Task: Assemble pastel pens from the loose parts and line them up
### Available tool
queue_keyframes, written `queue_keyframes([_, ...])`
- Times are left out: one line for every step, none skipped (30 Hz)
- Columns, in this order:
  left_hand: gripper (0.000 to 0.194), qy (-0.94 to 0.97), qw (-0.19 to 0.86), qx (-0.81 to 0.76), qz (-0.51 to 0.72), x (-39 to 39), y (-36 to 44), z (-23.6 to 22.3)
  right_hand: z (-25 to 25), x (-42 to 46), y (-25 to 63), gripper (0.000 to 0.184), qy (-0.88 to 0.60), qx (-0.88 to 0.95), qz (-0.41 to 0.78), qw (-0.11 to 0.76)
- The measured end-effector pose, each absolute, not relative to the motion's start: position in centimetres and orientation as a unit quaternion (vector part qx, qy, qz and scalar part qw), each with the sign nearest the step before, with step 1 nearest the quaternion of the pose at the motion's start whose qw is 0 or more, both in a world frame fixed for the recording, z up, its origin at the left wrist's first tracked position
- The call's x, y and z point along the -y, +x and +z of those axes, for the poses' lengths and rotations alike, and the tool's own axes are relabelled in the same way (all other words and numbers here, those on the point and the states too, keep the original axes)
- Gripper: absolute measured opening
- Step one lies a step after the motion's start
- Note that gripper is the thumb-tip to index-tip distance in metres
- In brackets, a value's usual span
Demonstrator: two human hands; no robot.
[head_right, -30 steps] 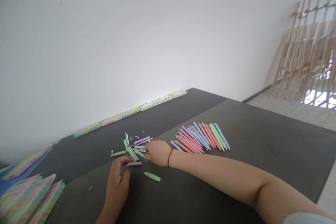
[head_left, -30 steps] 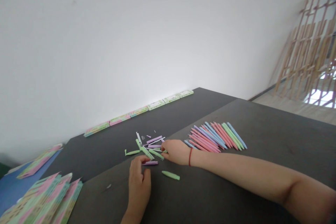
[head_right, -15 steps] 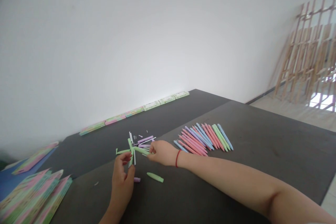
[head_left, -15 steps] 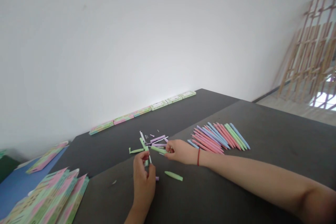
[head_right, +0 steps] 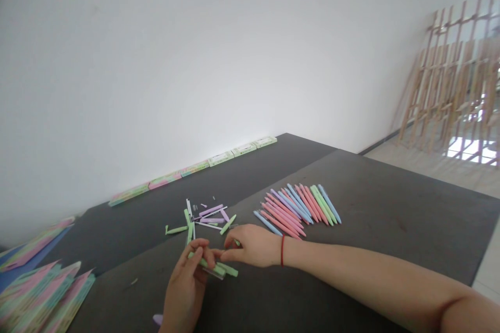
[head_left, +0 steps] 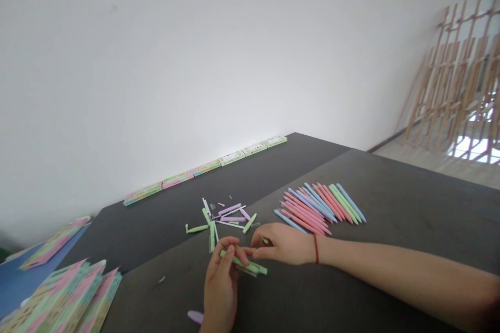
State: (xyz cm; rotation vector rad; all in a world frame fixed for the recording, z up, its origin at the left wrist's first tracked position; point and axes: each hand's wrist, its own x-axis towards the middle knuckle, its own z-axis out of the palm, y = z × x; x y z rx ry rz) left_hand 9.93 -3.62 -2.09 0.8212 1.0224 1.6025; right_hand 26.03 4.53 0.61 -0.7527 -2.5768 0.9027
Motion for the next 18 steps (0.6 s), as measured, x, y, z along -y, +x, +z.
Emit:
queue_keyframes([0.012,0.304,0.534,-0.399,0.680,3.3,9.4,-2.0,0.9,-5.2,25.6,0.035,-0.268,0.904,0.288,0.165])
queue_keyframes([0.011,0.285,0.549,-0.383,0.686,3.1,9.1,-1.9,1.1,-5.7,25.2,0.037,-0.279,0.908,0.260,0.175])
queue_keyframes([0.010,0.277,0.561,-0.374,0.684,3.0,8.8,-1.8,1.3,-6.2,24.7,0.038,-0.298,0.911,0.224,0.176])
queue_keyframes([0.010,0.279,0.571,-0.370,0.677,3.0,8.6,-1.7,1.4,-6.7,24.3,0.038,-0.323,0.912,0.188,0.169])
queue_keyframes([0.010,0.285,0.582,-0.368,0.667,3.0,8.5,-1.5,1.4,-7.1,24.0,0.035,-0.350,0.912,0.149,0.154])
queue_keyframes([0.010,0.289,0.593,-0.367,0.656,3.1,8.4,-1.4,1.2,-7.4,23.7,0.031,-0.376,0.909,0.114,0.136])
queue_keyframes([0.010,0.293,0.602,-0.365,0.647,3.1,8.4,-1.3,1.0,-7.6,23.5,0.028,-0.397,0.906,0.088,0.118])
queue_keyframes([0.010,0.296,0.607,-0.364,0.641,3.2,8.3,-1.3,0.7,-7.7,23.3,0.025,-0.413,0.902,0.074,0.104])
queue_keyframes([0.011,0.299,0.608,-0.364,0.639,3.1,8.2,-1.3,0.3,-7.8,23.2,0.025,-0.423,0.898,0.069,0.094])
queue_keyframes([0.011,0.302,0.607,-0.365,0.639,3.1,8.1,-1.3,-0.1,-7.9,23.1,0.024,-0.430,0.896,0.069,0.089])
queue_keyframes([0.011,0.304,0.604,-0.366,0.640,2.9,8.0,-1.4,-0.5,-7.9,23.1,0.024,-0.435,0.894,0.068,0.083])
queue_keyframes([0.011,0.306,0.600,-0.369,0.641,2.7,7.8,-1.5,-0.8,-7.9,23.0,0.024,-0.438,0.893,0.069,0.080])
queue_keyframes([0.011,0.309,0.596,-0.372,0.641,2.5,7.8,-1.5,-1.0,-7.9,22.9,0.023,-0.439,0.892,0.073,0.078])
queue_keyframes([0.012,0.312,0.592,-0.377,0.641,2.3,7.7,-1.4,-1.1,-7.9,22.8,0.022,-0.438,0.892,0.078,0.078])
queue_keyframes([0.012,0.316,0.588,-0.383,0.639,2.1,7.7,-1.2,-1.2,-8.0,22.7,0.022,-0.437,0.892,0.085,0.080])
queue_keyframes([0.012,0.320,0.583,-0.390,0.637,1.9,7.7,-0.9,-1.2,-8.0,22.7,0.021,-0.438,0.890,0.093,0.084])
queue_keyframes([0.013,0.325,0.577,-0.399,0.634,1.8,7.6,-0.4,-1.1,-8.0,22.7,0.021,-0.438,0.888,0.103,0.089])
queue_keyframes([0.013,0.330,0.571,-0.409,0.630,1.9,7.4,0.1,-1.0,-8.1,22.8,0.021,-0.439,0.886,0.117,0.095])
